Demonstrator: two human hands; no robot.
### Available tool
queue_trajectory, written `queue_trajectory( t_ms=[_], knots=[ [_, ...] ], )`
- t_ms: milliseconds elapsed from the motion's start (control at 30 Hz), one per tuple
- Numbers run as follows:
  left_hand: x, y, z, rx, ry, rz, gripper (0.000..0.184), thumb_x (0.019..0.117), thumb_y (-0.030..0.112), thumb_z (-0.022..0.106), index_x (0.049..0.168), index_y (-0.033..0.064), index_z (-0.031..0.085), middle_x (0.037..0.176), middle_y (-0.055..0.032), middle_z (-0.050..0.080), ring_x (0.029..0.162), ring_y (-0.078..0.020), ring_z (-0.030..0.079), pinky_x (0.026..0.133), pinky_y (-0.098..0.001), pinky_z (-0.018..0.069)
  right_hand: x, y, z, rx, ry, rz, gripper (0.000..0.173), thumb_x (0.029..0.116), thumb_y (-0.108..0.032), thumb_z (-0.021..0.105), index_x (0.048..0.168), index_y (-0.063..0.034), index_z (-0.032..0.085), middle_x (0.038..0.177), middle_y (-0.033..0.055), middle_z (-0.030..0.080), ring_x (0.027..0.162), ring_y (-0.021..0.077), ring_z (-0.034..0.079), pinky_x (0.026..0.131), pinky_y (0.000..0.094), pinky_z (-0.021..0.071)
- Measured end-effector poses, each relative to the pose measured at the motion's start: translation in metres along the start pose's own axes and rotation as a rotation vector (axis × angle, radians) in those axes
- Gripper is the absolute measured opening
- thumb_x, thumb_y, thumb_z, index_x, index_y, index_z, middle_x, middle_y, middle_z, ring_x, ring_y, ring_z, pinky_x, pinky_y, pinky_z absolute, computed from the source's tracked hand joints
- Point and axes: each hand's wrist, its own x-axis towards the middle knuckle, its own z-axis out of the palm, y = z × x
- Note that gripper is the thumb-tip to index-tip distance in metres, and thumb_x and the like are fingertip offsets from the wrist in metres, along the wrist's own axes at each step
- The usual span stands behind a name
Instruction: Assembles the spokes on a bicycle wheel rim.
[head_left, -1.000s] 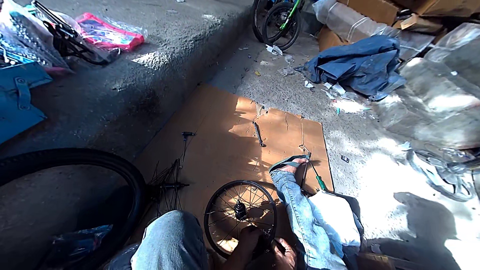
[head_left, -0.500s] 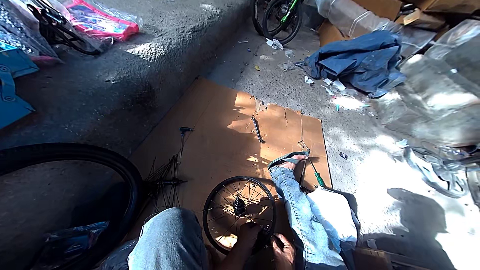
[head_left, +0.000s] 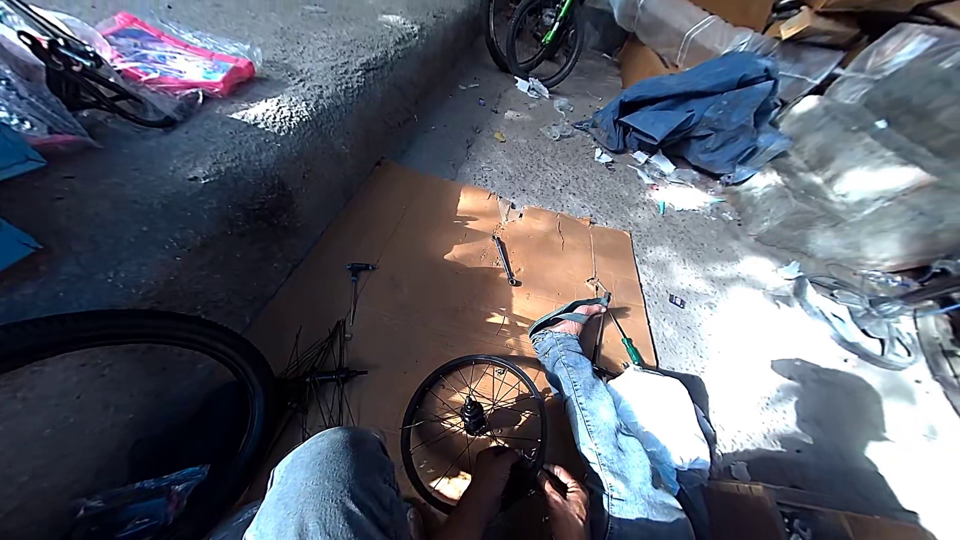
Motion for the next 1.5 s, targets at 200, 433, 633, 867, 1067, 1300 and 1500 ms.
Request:
queue_trajectory(
  t_ms=[200, 433, 633, 867, 1067, 1300, 1500],
  knots=[
    [-0.006, 0.008, 0.004, 0.003, 0.038, -0.037, 0.020, 0.0972, 0.014, 0.069, 0.103, -0.0045, 0.069, 0.094, -0.0179, 0.073, 0.085, -0.0266, 0.071, 0.081, -0.0444, 0.0596, 0.000, 0.003, -0.001, 0.140, -0.017, 0.031, 0.014, 0.0866, 0.000, 0.075, 0.101, 0.0008, 0.078, 0.093, 0.0107, 0.077, 0.086, 0.0130, 0.073, 0.082, 0.0305, 0.0608],
    [-0.038, 0.055, 0.010, 0.840, 0.422, 0.007, 0.084, 0.0788, 0.037, 0.083, 0.145, -0.0006, 0.047, 0.141, -0.0223, 0.055, 0.122, -0.0357, 0.062, 0.097, -0.0531, 0.0555, 0.009, 0.012, 0.004, -0.028, -0.102, 0.020, 0.014, 0.0877, -0.009, 0.073, 0.100, -0.0040, 0.076, 0.090, 0.0085, 0.075, 0.081, 0.0163, 0.072, 0.079, 0.0379, 0.0603],
    [-0.035, 0.052, 0.015, 1.630, 0.007, 0.408, 0.043, 0.0952, 0.028, 0.064, 0.134, 0.0105, 0.064, 0.140, -0.0127, 0.061, 0.137, -0.0338, 0.049, 0.121, -0.0600, 0.0227, 0.010, 0.002, -0.003, -0.326, -0.209, -0.044, 0.024, 0.0949, -0.019, 0.066, 0.112, -0.0035, 0.074, 0.106, 0.0143, 0.073, 0.102, 0.0254, 0.070, 0.096, 0.0451, 0.0538],
    [-0.010, 0.041, -0.002, 1.509, -0.326, 0.587, 0.031, 0.1012, 0.025, 0.055, 0.124, 0.0106, 0.070, 0.122, -0.0124, 0.070, 0.118, -0.0295, 0.065, 0.105, -0.0512, 0.0485, 0.005, 0.008, -0.005, -0.350, -0.189, -0.223, 0.027, 0.0974, -0.016, 0.062, 0.114, 0.0009, 0.074, 0.115, 0.0202, 0.072, 0.113, 0.0320, 0.068, 0.104, 0.0477, 0.0509],
    [-0.012, 0.057, -0.006, 1.471, -0.506, 0.614, 0.029, 0.1040, 0.022, 0.054, 0.118, 0.0053, 0.073, 0.123, -0.0166, 0.069, 0.121, -0.0318, 0.063, 0.109, -0.0493, 0.0467, 0.012, 0.008, -0.008, -0.339, -0.303, -0.152, 0.029, 0.0965, -0.016, 0.063, 0.119, 0.0004, 0.071, 0.116, 0.0206, 0.070, 0.111, 0.0329, 0.067, 0.102, 0.0490, 0.0515],
    [-0.011, 0.052, -0.001, 1.665, -0.505, 0.504, 0.042, 0.0963, 0.028, 0.060, 0.133, 0.0062, 0.062, 0.131, -0.0164, 0.064, 0.126, -0.0343, 0.059, 0.107, -0.0543, 0.0468, 0.013, 0.008, -0.006, -0.363, -0.283, -0.196, 0.021, 0.0935, -0.014, 0.064, 0.107, -0.0017, 0.075, 0.107, 0.0174, 0.073, 0.106, 0.0313, 0.069, 0.099, 0.0486, 0.0527],
    [-0.007, 0.057, -0.009, 1.536, -0.513, 0.689, 0.027, 0.1029, 0.021, 0.055, 0.114, 0.0056, 0.074, 0.119, -0.0148, 0.070, 0.118, -0.0294, 0.064, 0.107, -0.0465, 0.0482, 0.010, 0.004, -0.010, -0.331, -0.305, -0.179, 0.028, 0.0935, -0.015, 0.066, 0.117, -0.0002, 0.071, 0.114, 0.0189, 0.071, 0.109, 0.0317, 0.068, 0.101, 0.0484, 0.0519]
  ],
)
